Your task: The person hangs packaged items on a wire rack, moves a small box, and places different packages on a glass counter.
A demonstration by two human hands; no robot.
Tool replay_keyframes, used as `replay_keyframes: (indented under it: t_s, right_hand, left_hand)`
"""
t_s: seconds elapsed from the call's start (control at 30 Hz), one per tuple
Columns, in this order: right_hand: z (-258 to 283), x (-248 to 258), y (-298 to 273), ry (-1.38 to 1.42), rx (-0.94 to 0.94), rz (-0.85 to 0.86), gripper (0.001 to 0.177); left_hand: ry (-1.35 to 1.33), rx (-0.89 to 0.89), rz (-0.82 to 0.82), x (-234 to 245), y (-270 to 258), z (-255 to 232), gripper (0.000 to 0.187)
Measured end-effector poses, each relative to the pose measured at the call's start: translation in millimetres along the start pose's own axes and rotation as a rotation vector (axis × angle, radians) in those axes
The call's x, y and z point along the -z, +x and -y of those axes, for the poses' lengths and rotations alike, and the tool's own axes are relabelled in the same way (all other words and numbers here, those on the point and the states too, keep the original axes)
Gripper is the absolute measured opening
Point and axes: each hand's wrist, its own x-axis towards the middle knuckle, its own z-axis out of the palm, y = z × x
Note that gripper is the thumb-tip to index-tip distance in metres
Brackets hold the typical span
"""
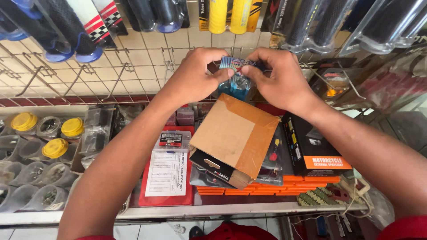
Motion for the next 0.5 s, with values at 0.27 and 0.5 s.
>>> replay_keyframes:
  t_s: [0.27,0.5]
  right_hand:
    - [-21,1,3,0.226,-0.100,0.019,0.012]
    - [-16,-5,2,0.258,-0.169,0.049,0.012]
  left_hand:
    - [-0.085,0.003,-0.002,-5,6,9,0.014]
    - [-0.080,0.110,0.020,-5,4,12,0.014]
